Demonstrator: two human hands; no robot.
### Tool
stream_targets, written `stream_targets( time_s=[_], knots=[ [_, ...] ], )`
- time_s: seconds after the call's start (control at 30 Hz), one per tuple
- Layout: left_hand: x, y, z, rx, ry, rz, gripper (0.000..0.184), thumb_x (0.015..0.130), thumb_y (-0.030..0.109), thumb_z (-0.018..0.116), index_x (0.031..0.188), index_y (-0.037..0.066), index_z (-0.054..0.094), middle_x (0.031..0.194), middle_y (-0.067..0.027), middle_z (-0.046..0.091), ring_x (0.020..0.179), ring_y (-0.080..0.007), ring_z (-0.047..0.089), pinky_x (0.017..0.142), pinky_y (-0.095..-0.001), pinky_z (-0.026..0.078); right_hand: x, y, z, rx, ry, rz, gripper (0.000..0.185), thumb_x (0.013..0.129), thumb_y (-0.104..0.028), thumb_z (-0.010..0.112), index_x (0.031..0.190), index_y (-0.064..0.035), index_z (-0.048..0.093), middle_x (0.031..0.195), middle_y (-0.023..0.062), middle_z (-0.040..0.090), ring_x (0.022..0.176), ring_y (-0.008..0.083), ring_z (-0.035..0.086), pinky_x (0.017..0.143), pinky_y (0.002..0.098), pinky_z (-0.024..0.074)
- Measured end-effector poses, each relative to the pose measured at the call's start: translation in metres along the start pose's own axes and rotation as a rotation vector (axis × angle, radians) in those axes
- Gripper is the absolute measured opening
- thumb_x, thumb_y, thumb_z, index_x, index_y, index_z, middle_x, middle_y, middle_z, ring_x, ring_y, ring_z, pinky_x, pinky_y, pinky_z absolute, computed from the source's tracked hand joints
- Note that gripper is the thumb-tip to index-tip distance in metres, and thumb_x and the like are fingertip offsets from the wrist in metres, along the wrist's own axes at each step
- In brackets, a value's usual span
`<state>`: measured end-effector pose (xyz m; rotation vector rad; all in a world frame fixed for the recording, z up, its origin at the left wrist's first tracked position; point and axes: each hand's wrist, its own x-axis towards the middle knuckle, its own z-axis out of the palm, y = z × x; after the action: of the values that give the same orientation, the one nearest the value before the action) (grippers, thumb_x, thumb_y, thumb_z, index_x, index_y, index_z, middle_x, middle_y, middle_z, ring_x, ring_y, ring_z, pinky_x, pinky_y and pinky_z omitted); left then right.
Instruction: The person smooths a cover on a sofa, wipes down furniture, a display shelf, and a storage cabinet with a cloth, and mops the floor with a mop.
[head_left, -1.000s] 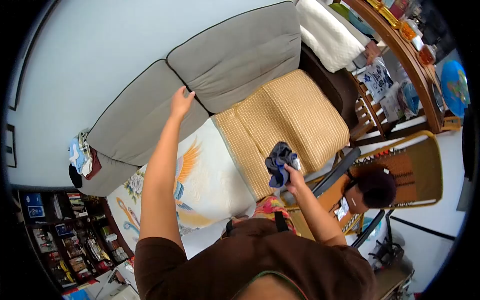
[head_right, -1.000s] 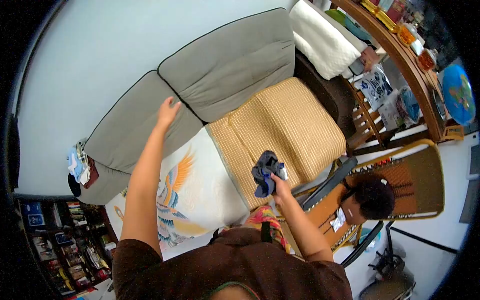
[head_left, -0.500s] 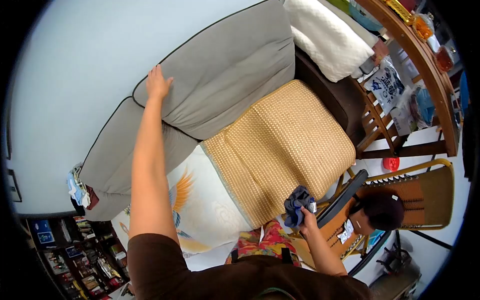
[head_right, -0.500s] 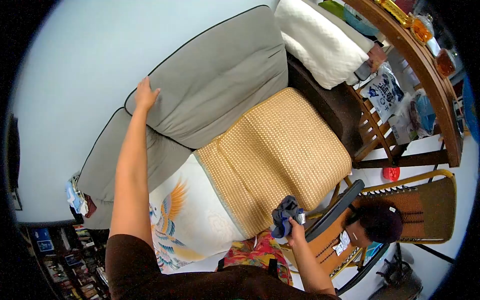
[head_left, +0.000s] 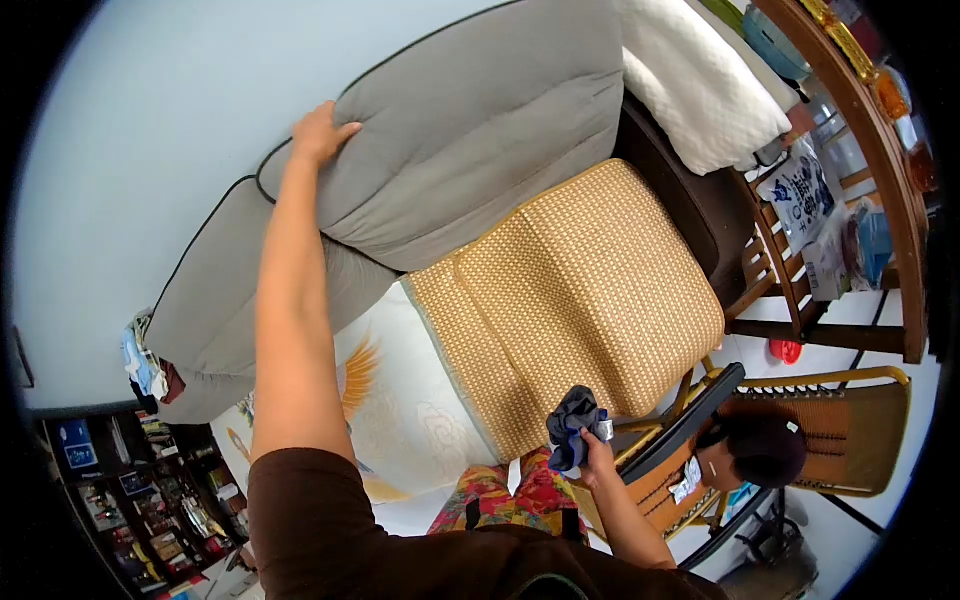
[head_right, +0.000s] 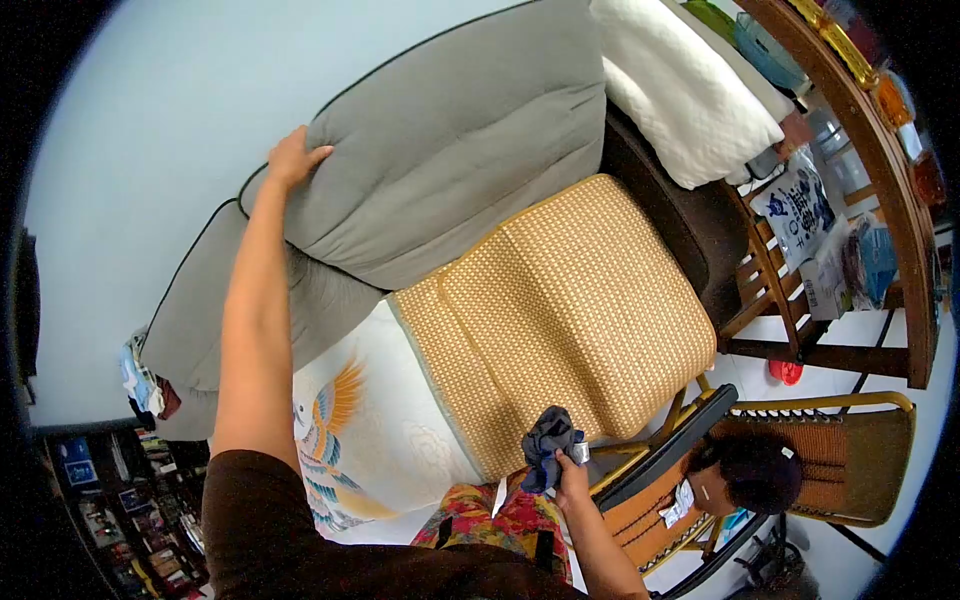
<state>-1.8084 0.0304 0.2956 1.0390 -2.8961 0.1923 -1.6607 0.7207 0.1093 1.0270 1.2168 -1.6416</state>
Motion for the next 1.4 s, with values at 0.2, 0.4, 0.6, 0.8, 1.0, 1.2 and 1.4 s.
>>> stream_targets(
  time_s=[0.2, 0.4, 0.6, 0.8, 1.0, 1.2, 1.4],
  knots=[
    [-0.084, 0.042, 0.008, 0.012, 0.283, 0.138, 0.042, 0.081, 0.045, 0.069, 0.098, 0.008, 0.058, 0.098, -0.0093, 0.065, 0.091, -0.0300, 0.059, 0.077, -0.0443, 0.044, 0.023, 0.000, 0.028, -0.082, -0.058, -0.026, 0.044, 0.090, -0.009, 0.064, 0.129, -0.0035, 0.047, 0.119, 0.0123, 0.060, 0.103, 0.0283, 0.062, 0.086, 0.0435, 0.0519],
    [-0.106, 0.061, 0.014, -0.085, 0.442, 0.075, 0.036, 0.072, 0.037, 0.076, 0.090, 0.012, 0.057, 0.084, -0.0048, 0.058, 0.086, -0.0250, 0.056, 0.077, -0.0404, 0.043, 0.019, -0.041, 0.110, -0.359, -0.118, -0.514, 0.036, 0.088, -0.007, 0.062, 0.123, -0.0017, 0.056, 0.112, 0.0079, 0.064, 0.100, 0.0224, 0.061, 0.089, 0.0352, 0.0475],
    [-0.103, 0.056, 0.013, -0.187, 0.470, 0.054, 0.036, 0.073, 0.032, 0.077, 0.091, 0.010, 0.055, 0.090, -0.0055, 0.056, 0.090, -0.0262, 0.054, 0.077, -0.0412, 0.042, -0.004, -0.170, 0.341, -0.729, -0.190, -1.426, 0.042, 0.087, 0.007, 0.054, 0.128, 0.0055, 0.051, 0.133, 0.0192, 0.051, 0.126, 0.0304, 0.048, 0.106, 0.0394, 0.0376],
    [-0.104, 0.040, 0.004, -0.389, 0.456, 0.112, 0.041, 0.075, 0.039, 0.074, 0.097, 0.009, 0.057, 0.097, -0.0072, 0.056, 0.100, -0.0276, 0.051, 0.086, -0.0413, 0.041, -0.038, -0.227, 0.581, -1.282, -0.112, -2.216, 0.047, 0.079, 0.003, 0.055, 0.122, -0.0139, 0.064, 0.124, 0.0122, 0.056, 0.119, 0.0343, 0.049, 0.099, 0.0429, 0.0410],
    [-0.116, -0.097, -0.009, -0.354, 0.816, -0.394, 0.035, 0.086, 0.033, 0.063, 0.108, 0.006, 0.060, 0.107, -0.0133, 0.059, 0.109, -0.0344, 0.051, 0.104, -0.0574, 0.028, 0.007, -0.215, 0.600, -1.599, -0.072, -2.088, 0.037, 0.075, -0.001, 0.058, 0.108, -0.0160, 0.068, 0.112, 0.0027, 0.061, 0.116, 0.0284, 0.051, 0.098, 0.0475, 0.0362],
    [-0.128, -0.235, 0.065, -0.280, 0.863, -1.366, 0.062, 0.094, 0.053, 0.048, 0.141, 0.013, 0.044, 0.156, -0.0201, 0.020, 0.142, -0.0401, 0.023, 0.107, -0.0633, 0.023, 0.030, -0.222, 0.601, -1.487, -0.209, -2.126, 0.038, 0.071, 0.004, 0.058, 0.104, -0.0115, 0.066, 0.113, 0.0053, 0.060, 0.117, 0.0307, 0.050, 0.100, 0.0454, 0.0340],
    [-0.125, -0.262, 0.118, -0.132, 1.006, -1.285, 0.052, 0.090, 0.036, 0.050, 0.138, 0.015, 0.050, 0.153, -0.0266, 0.023, 0.141, -0.0474, 0.020, 0.106, -0.0604, 0.029, 0.027, -0.221, 0.588, -1.449, -0.287, -2.189, 0.023, 0.080, -0.008, 0.056, 0.100, -0.0062, 0.068, 0.109, 0.0071, 0.061, 0.116, 0.0313, 0.050, 0.099, 0.0449, 0.0335]
  ],
)
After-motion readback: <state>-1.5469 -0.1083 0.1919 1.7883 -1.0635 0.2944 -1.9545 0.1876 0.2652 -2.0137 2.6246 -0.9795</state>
